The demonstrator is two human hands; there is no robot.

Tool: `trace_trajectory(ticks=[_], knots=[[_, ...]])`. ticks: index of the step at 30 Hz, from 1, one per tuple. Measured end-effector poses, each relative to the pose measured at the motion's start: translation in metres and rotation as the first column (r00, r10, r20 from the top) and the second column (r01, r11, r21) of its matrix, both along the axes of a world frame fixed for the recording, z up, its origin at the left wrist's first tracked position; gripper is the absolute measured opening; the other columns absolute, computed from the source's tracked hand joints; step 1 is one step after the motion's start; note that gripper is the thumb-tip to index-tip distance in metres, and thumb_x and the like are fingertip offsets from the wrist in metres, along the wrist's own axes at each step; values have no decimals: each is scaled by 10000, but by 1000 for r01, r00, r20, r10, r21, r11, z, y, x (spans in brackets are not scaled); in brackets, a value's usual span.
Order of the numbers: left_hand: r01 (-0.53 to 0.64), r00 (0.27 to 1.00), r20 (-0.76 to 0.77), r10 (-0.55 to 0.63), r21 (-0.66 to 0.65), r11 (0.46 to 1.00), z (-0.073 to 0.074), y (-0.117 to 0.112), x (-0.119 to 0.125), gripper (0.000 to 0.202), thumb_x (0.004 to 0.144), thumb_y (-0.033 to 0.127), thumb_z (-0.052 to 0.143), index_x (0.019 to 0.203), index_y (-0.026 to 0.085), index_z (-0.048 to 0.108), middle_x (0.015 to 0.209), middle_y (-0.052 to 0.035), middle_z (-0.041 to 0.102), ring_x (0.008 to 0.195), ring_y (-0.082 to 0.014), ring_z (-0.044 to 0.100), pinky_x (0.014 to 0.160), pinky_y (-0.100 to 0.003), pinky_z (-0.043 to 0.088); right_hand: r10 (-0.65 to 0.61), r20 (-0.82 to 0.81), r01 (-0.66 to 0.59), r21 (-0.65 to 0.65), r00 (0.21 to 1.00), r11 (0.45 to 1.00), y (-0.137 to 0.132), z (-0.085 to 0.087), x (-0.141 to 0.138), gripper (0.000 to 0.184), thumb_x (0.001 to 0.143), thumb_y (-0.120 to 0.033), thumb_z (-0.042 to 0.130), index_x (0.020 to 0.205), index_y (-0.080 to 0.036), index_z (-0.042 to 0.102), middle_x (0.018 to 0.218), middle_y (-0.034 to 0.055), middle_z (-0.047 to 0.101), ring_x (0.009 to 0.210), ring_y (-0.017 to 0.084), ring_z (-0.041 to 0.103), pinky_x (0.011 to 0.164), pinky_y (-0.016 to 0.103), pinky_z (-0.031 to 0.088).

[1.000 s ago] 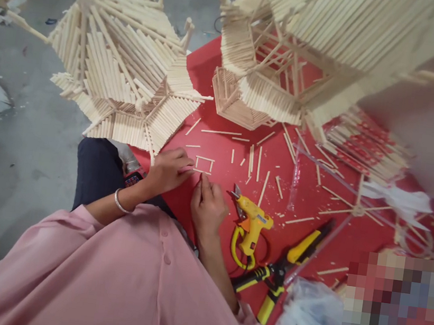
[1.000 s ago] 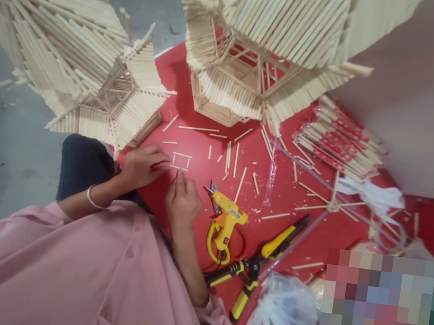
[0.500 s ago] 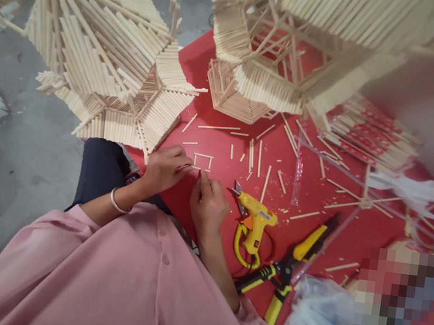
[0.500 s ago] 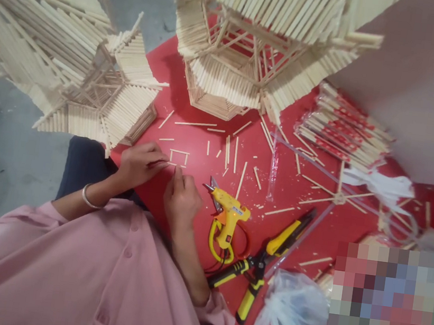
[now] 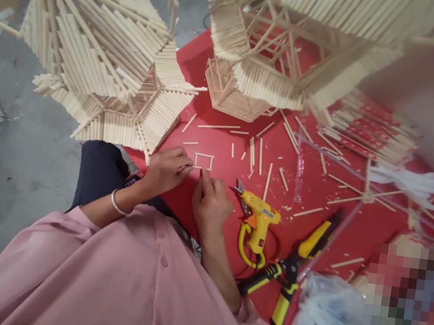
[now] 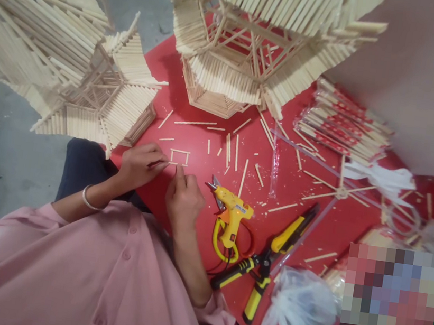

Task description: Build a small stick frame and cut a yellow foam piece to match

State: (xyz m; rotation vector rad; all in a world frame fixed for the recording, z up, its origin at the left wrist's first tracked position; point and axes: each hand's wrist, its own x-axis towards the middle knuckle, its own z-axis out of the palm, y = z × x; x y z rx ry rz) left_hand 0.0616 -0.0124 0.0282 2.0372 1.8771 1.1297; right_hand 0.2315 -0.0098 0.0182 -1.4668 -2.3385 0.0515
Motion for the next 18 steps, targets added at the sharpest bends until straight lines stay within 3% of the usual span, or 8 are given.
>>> trace_trajectory(ticks=[13, 18], knots=[[-10, 1000, 1, 10, 21, 1000, -3, 1, 0, 129, 892, 196, 656, 774, 194, 707, 753, 7, 662, 674, -93, 585, 568, -229, 379, 1, -1, -1, 53, 1000, 999, 1, 1, -1, 328, 967, -221, 504, 1206, -223, 728, 701, 4, 552, 568, 99, 389, 545, 288, 209], [-16, 1000, -8, 16, 19, 1000, -4, 1, 0, 132, 893, 204, 656, 772, 198, 709, 746, 7, 659, 670, -97, 584, 562, -235, 376, -5, 23, 5, 5, 1000, 1000, 1, 1, -2, 331, 975, -237, 490, 1208, -226, 725, 719, 9, 553, 564, 97, 377, 541, 290, 203]])
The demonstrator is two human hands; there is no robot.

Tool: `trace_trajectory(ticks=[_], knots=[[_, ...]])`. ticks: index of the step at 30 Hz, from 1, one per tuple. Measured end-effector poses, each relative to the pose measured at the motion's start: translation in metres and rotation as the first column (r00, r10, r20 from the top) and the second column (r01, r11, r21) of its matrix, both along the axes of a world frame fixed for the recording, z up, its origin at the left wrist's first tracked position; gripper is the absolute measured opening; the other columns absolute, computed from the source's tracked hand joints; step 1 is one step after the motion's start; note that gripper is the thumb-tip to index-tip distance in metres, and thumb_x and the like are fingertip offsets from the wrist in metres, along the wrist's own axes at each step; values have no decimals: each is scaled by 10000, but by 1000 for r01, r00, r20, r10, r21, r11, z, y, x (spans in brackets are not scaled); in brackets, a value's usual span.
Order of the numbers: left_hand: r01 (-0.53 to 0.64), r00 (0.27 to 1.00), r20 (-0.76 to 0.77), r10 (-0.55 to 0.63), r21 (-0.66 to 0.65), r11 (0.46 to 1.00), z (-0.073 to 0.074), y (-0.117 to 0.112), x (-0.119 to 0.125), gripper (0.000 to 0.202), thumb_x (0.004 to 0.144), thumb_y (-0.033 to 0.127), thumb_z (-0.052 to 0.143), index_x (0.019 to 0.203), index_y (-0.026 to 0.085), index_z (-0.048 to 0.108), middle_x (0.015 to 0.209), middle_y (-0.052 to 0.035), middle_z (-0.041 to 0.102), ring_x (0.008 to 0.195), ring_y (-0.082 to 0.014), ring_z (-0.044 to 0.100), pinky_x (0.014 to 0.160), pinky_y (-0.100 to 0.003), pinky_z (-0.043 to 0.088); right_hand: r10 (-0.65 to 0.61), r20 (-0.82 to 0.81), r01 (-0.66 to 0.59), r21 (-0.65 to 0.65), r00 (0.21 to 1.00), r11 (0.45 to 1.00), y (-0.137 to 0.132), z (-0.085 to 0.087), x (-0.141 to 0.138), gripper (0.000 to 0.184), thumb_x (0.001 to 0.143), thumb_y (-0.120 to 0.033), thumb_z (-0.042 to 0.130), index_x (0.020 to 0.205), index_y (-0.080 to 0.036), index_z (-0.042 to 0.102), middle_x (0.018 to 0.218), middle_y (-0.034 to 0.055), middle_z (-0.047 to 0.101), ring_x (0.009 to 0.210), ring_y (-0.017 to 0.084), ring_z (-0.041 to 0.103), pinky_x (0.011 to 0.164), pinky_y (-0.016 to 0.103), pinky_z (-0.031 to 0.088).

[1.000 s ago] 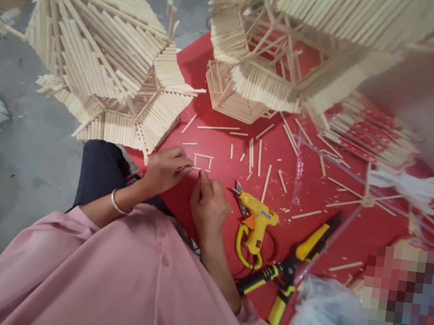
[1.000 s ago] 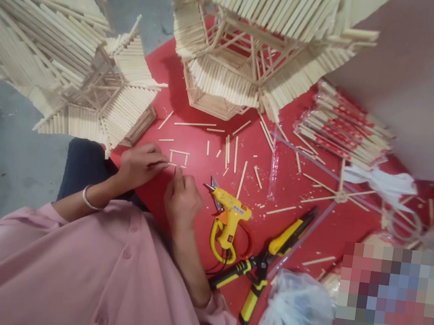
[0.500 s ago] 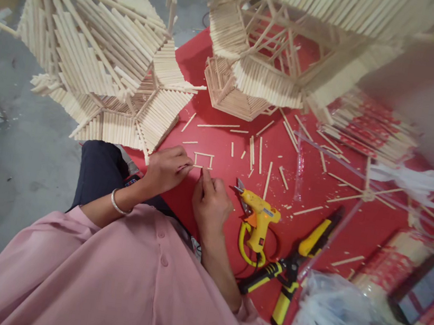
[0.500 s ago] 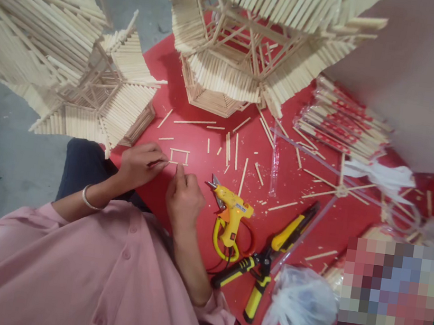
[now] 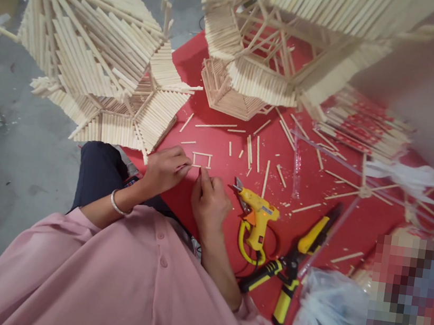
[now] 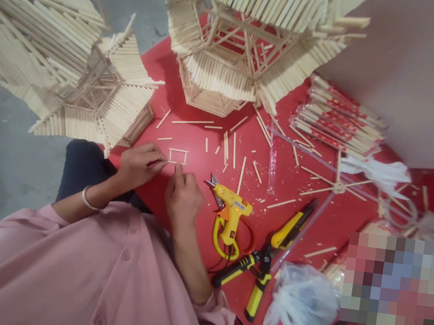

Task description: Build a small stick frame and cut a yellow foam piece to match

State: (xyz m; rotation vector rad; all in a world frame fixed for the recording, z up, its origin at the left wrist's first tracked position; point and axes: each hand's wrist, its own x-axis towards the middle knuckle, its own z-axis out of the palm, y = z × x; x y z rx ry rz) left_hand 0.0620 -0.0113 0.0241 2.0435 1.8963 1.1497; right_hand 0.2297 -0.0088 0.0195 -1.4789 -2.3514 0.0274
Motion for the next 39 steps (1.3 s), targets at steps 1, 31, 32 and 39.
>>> trace_trajectory(ticks=[1, 31, 32, 39], knots=[[1, 1000, -2, -1, -2, 1000, 0, 0, 0, 132, 894, 207, 655, 774, 197, 710, 746, 6, 659, 672, -97, 584, 562, -236, 375, 1, 3, -1, 1, 1000, 1000, 0, 0, 0, 330, 978, -242, 492, 1212, -225, 724, 722, 9, 557, 563, 97, 376, 539, 290, 203], [58, 991, -119, -58, -1, 998, -5, -3, -2, 220, 984, 305, 540, 1014, 242, 748, 833, -23, 656, 729, -120, 588, 579, -246, 361, -10, 31, 10, 6, 999, 1000, 0, -1, -1, 333, 980, -244, 494, 1219, -239, 727, 725, 12, 563, 571, 96, 407, 549, 285, 213], [56, 992, -115, -55, 8, 998, -5, -3, -2, 213, 981, 300, 546, 1006, 240, 749, 830, -23, 656, 726, -119, 586, 578, -245, 361, -9, 34, 10, -6, 999, 1000, 0, -1, -1, 337, 980, -245, 492, 1225, -239, 723, 729, 14, 563, 575, 96, 410, 550, 285, 217], [44, 993, -105, -45, -10, 999, -6, -3, -1, 243, 992, 308, 517, 996, 239, 750, 823, -29, 648, 722, -122, 583, 581, -250, 367, 0, 27, 1, -27, 1000, 1000, 1, 0, 0, 348, 984, -252, 481, 1244, -240, 711, 740, 18, 566, 577, 99, 411, 549, 285, 211]])
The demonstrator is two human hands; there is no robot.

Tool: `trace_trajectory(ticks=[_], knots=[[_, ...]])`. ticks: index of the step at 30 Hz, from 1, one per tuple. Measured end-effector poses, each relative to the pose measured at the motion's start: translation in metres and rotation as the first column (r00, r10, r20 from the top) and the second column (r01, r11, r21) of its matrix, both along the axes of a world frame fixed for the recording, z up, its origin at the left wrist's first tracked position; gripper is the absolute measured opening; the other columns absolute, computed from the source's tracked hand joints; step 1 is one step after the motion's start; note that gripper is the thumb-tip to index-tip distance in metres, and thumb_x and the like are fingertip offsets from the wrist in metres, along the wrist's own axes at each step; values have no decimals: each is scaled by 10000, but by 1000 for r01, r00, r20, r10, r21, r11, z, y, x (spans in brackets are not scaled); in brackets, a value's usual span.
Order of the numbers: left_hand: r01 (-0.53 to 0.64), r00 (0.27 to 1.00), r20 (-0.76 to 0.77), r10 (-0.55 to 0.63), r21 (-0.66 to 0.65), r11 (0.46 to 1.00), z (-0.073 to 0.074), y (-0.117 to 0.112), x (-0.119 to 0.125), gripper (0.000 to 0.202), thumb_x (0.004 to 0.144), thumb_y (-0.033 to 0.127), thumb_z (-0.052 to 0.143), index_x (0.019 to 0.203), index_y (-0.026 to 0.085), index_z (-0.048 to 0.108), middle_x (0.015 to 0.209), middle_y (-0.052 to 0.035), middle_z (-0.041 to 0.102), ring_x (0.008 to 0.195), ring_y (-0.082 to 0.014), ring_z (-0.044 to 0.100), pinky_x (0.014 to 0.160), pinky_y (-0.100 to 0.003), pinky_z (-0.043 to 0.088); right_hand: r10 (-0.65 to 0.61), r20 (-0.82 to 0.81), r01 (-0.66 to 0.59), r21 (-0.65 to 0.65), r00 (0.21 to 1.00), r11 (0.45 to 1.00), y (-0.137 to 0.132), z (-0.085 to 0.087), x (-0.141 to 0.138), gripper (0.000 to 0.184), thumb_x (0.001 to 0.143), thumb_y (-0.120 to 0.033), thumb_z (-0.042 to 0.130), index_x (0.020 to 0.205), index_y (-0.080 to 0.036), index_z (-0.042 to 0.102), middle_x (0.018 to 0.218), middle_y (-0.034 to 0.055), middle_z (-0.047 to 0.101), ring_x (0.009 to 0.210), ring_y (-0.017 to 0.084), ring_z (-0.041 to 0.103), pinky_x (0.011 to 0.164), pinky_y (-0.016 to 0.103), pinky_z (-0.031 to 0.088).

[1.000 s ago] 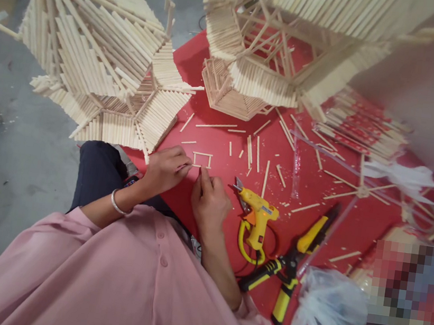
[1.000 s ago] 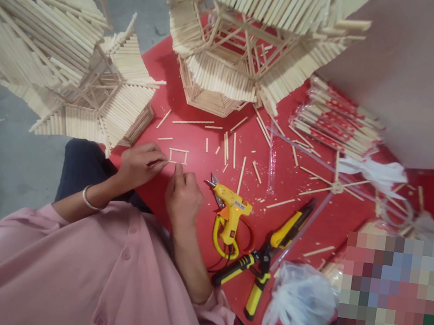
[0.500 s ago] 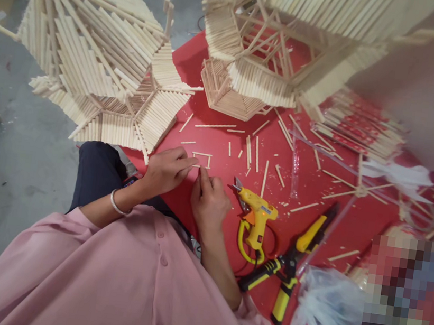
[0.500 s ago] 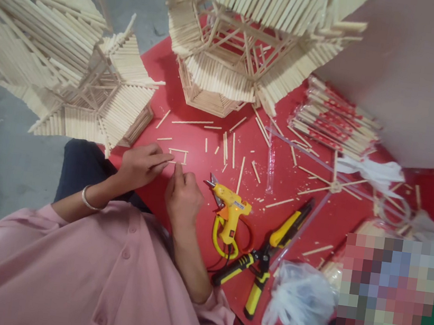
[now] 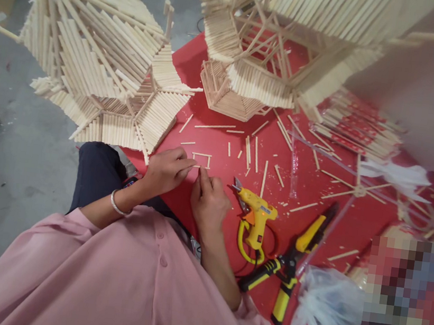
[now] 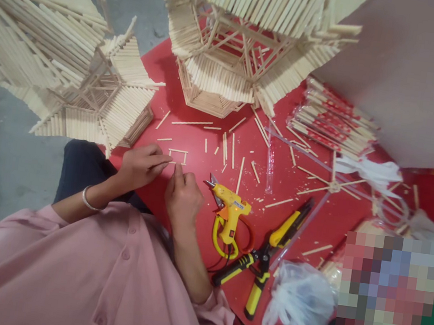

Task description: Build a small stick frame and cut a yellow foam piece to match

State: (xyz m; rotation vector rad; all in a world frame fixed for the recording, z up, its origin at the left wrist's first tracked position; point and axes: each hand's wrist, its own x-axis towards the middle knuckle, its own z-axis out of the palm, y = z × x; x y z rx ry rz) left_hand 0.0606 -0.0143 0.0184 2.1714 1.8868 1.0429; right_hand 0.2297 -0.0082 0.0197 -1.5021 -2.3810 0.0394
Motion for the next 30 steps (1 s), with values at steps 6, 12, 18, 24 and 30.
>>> trace_trajectory(ticks=[6, 12, 18, 24, 30], knots=[[-8, 999, 36, 9, -22, 1000, 2, 1, 0, 197, 973, 303, 541, 990, 199, 707, 843, -34, 679, 761, -135, 619, 624, -252, 411, -6, -1, 6, 0, 1000, 1000, -1, 0, 0, 349, 976, -244, 492, 1251, -240, 706, 739, 15, 569, 575, 98, 410, 552, 284, 207], [-7, 999, 49, 8, -39, 999, 5, 2, 0, 202, 966, 312, 557, 856, 191, 674, 806, -21, 668, 737, -127, 603, 612, -253, 398, -4, 1, 4, -18, 1000, 1000, -1, 0, 0, 352, 984, -252, 477, 1255, -243, 703, 748, 19, 566, 576, 100, 403, 552, 285, 214], [-14, 999, 40, 15, -30, 999, 6, 2, 1, 207, 968, 272, 546, 824, 191, 669, 787, -16, 657, 720, -120, 589, 585, -253, 364, -17, -3, 17, -21, 1000, 1000, 0, 0, -1, 352, 980, -262, 479, 1247, -251, 708, 737, 15, 551, 572, 102, 385, 548, 288, 207], [-6, 1000, 8, 6, -38, 999, 4, 0, 0, 212, 986, 297, 521, 1046, 204, 702, 861, -33, 677, 773, -138, 616, 620, -255, 398, -19, -3, 19, -24, 1000, 1000, 0, -1, -1, 349, 978, -257, 485, 1243, -248, 712, 750, 20, 559, 574, 98, 384, 546, 294, 201], [-9, 1000, -6, 9, 15, 1000, -1, 0, 0, 211, 980, 281, 538, 1029, 239, 739, 817, -22, 652, 712, -121, 588, 572, -247, 358, -7, 11, 6, 28, 1000, 1000, -1, 1, -1, 347, 978, -243, 491, 1243, -242, 715, 728, 11, 574, 562, 102, 397, 550, 287, 206]])
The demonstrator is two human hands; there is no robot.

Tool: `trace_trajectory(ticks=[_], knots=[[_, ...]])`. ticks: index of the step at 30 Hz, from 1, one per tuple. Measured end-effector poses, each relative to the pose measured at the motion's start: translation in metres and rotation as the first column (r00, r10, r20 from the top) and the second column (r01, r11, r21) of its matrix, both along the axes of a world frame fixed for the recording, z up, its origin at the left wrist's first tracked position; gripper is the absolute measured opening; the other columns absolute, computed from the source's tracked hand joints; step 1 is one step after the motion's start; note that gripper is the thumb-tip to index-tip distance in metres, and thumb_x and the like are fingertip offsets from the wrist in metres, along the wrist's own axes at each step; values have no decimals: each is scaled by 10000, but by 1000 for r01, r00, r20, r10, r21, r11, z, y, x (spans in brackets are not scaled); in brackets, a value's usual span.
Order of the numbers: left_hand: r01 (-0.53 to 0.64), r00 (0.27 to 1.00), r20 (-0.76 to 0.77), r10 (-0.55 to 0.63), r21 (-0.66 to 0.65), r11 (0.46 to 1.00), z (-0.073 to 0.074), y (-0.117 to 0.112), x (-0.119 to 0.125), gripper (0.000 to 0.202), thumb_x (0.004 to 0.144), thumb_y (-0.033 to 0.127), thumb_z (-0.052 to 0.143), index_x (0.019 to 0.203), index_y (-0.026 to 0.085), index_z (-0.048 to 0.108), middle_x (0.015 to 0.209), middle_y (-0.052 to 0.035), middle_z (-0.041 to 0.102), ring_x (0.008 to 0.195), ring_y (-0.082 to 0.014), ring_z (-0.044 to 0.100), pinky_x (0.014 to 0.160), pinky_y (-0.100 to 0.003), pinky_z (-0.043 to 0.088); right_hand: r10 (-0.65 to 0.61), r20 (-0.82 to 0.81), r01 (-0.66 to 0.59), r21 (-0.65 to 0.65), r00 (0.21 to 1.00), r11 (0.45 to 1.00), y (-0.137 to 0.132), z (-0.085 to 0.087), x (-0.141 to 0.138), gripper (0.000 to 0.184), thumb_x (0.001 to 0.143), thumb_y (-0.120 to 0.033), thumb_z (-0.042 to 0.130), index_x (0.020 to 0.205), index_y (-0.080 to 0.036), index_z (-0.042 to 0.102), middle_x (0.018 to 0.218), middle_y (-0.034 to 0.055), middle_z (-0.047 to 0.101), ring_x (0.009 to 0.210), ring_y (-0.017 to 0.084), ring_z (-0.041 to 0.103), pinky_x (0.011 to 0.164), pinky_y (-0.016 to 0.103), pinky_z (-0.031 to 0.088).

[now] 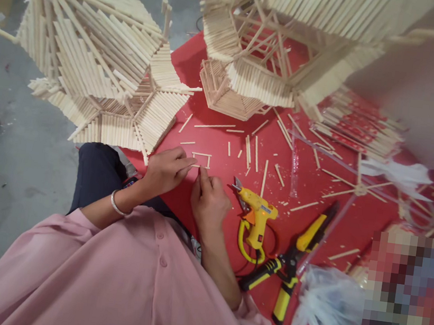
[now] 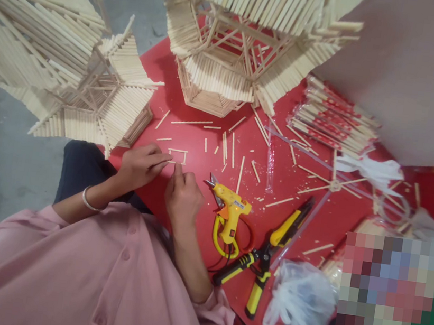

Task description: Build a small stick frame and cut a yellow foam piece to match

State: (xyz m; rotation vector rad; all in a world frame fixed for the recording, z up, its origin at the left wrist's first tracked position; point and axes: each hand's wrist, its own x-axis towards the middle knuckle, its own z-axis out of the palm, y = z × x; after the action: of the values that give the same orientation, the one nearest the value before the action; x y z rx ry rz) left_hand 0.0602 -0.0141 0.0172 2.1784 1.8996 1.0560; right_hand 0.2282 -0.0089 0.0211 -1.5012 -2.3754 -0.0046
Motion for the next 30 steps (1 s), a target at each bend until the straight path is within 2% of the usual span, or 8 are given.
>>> trace_trajectory(ticks=[8, 13, 18, 25, 30], knots=[[10, 1000, 10, -11, 21, 1000, -1, 0, 0, 213, 979, 275, 541, 992, 233, 750, 805, -18, 643, 702, -112, 569, 569, -241, 344, -6, 2, 6, 18, 1000, 1000, 0, -1, 0, 339, 982, -244, 494, 1237, -237, 718, 725, 10, 558, 567, 99, 389, 551, 294, 204], [3, 1000, 0, -3, -10, 1000, 0, 0, 0, 226, 985, 287, 532, 989, 243, 754, 817, -19, 645, 708, -113, 575, 567, -243, 342, 4, -2, -4, 17, 1000, 1000, 0, -2, 1, 338, 979, -247, 498, 1240, -233, 713, 729, 6, 562, 568, 97, 384, 551, 286, 203], [-2, 1000, -2, 2, 27, 1000, 3, 1, 1, 204, 972, 271, 552, 978, 229, 752, 792, -14, 645, 693, -113, 572, 563, -237, 352, -3, -5, 3, -1, 1000, 1000, 0, -2, 1, 334, 980, -253, 494, 1228, -242, 717, 732, 5, 558, 567, 95, 375, 550, 284, 197], [-9, 1000, -2, 9, -13, 1000, 4, 1, 1, 237, 954, 271, 564, 1128, 192, 704, 866, -33, 690, 771, -141, 635, 633, -245, 436, -10, -3, 9, -43, 1000, 999, 0, -1, 0, 347, 984, -257, 482, 1253, -242, 701, 743, 8, 558, 571, 93, 381, 551, 287, 200], [-18, 1000, -7, 18, -3, 1000, 6, 1, 1, 235, 937, 265, 583, 1123, 182, 699, 859, -29, 691, 773, -146, 640, 637, -248, 447, -4, -17, 4, 15, 1000, 1000, 0, -1, 0, 334, 983, -251, 489, 1222, -233, 722, 724, 5, 571, 562, 96, 391, 546, 281, 212]])
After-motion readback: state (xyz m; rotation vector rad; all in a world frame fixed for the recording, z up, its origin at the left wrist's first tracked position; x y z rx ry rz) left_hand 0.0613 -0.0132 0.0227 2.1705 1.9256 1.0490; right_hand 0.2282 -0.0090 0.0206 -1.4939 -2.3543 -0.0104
